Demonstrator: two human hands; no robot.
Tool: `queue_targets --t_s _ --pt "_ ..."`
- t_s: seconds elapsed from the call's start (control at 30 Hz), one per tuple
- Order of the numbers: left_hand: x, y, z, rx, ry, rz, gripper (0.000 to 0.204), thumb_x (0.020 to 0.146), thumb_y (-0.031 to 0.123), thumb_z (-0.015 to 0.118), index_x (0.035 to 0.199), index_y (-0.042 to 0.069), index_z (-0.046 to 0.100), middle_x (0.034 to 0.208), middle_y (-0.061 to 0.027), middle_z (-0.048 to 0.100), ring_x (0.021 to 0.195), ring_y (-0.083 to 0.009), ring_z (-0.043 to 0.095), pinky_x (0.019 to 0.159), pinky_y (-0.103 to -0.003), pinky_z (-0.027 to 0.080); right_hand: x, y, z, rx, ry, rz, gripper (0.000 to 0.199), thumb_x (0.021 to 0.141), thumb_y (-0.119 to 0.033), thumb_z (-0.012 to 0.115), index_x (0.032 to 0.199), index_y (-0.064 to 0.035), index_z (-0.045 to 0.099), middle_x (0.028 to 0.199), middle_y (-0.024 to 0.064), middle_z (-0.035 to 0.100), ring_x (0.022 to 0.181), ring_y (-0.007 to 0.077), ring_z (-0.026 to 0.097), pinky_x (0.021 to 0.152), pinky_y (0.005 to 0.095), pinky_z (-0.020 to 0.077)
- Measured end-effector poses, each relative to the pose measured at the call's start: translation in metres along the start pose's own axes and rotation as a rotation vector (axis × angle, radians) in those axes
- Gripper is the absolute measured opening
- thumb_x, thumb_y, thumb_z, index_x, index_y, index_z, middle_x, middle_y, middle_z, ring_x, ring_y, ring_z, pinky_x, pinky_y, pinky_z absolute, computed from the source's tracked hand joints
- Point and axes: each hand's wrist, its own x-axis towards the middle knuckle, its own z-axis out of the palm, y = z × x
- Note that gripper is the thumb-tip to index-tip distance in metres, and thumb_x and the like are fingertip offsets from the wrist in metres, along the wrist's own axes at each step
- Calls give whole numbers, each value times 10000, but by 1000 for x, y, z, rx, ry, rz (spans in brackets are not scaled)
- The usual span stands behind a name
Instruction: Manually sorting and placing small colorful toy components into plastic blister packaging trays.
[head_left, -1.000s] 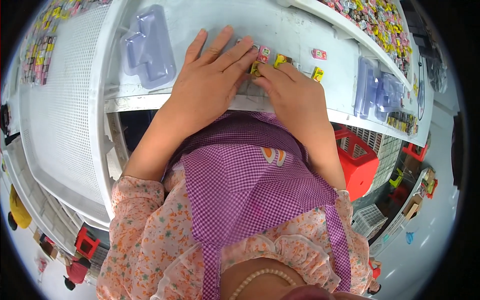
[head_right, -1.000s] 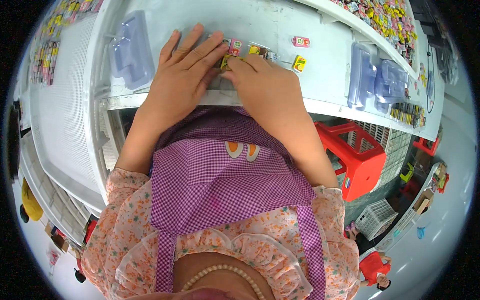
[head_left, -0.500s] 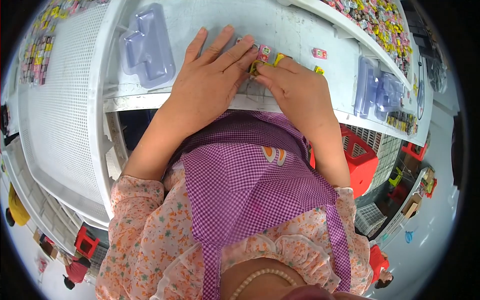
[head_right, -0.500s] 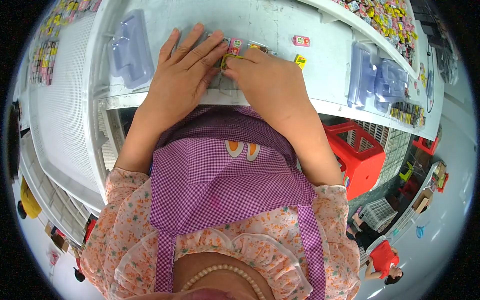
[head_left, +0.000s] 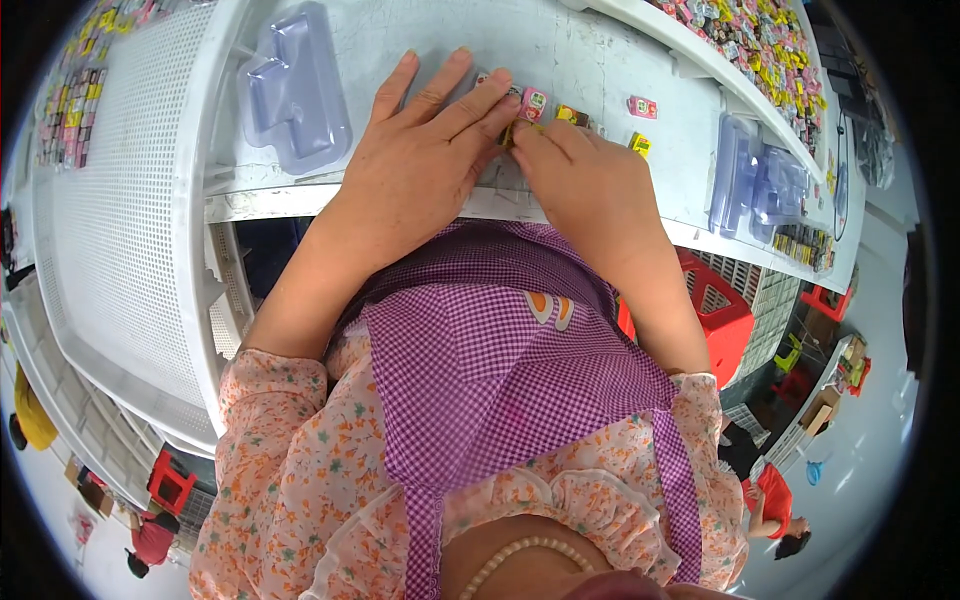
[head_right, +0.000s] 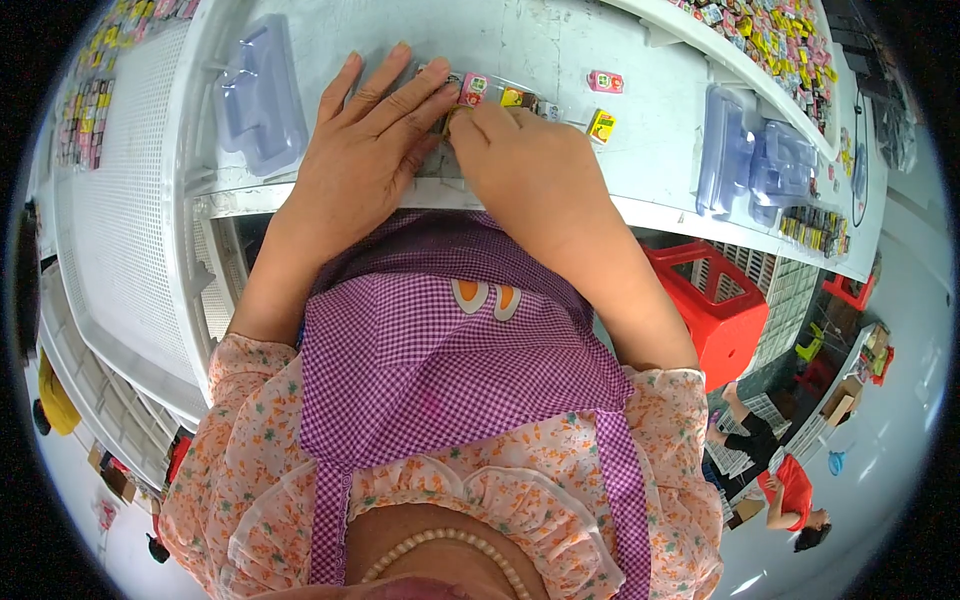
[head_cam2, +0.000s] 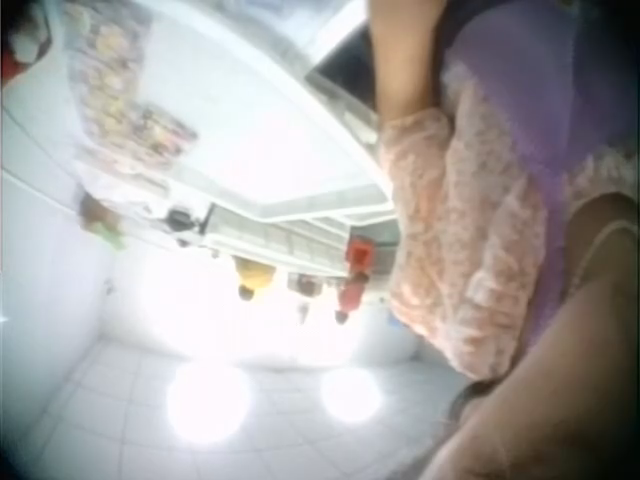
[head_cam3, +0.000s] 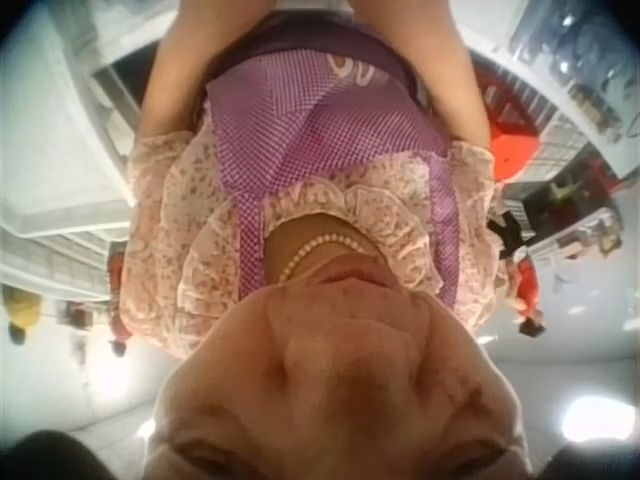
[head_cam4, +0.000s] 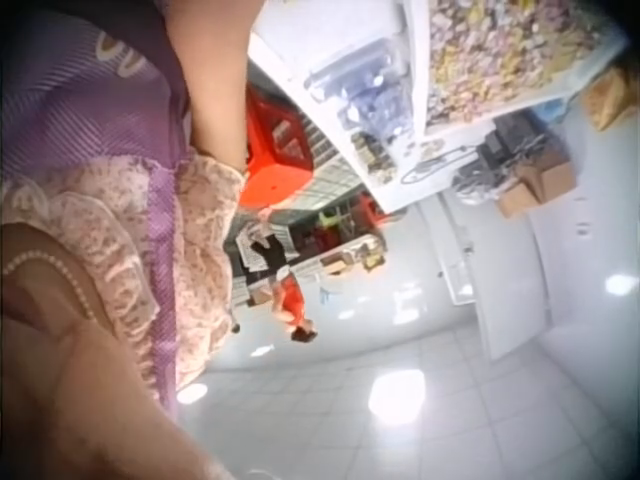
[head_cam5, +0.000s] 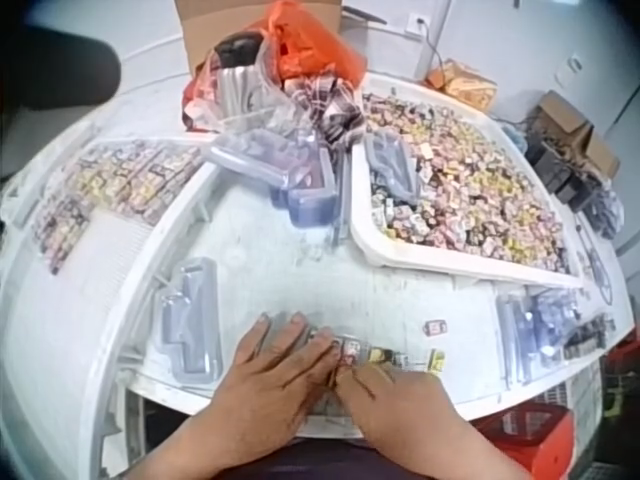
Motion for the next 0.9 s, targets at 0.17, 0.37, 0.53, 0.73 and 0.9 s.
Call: queue_targets --t_s 0.17,0.37,0.53,0.73,0.9 --pt "0 0 -2 -31 -3 0 419 886 180 606 1302 157 564 1402 13 491 1366 -224 362 1146 -454 189 -2 -9 -1 -88 1 -58 219 791 -95 617 1002 -35 611 810 41 565 693 182 620 524 304 495" --pt "0 1 -5 -12 -31 9 447 911 298 565 1340 177 533 1421 -10 471 1380 -243 333 1153 -459 158 -5 -8 -5 -19 -14 -22 306 756 -106 625 1051 -25 610 812 38 553 697 182 610 537 288 495" --pt "-2 2 -7 15 -55 32 510 919 429 502 1380 211 490 1449 -23 433 1390 -268 306 1155 -468 142 -8 -6 -7 -17 -12 -58 312 790 -146 633 1083 -39 617 817 46 556 683 188 606 544 304 495" --pt "-1 3 -8 67 -77 54 582 901 537 442 1382 214 487 1467 -20 407 1399 -266 282 1152 -477 144 -15 11 -2 290 4 46 305 772 -146 691 1066 -78 646 913 32 595 744 209 637 589 318 513" --pt "-3 5 -6 93 -70 40 593 890 551 444 1369 207 504 1459 -17 416 1396 -263 288 1148 -492 147 -7 8 9 166 221 160 358 777 -121 694 1132 -111 649 1126 20 645 890 203 670 692 291 553"
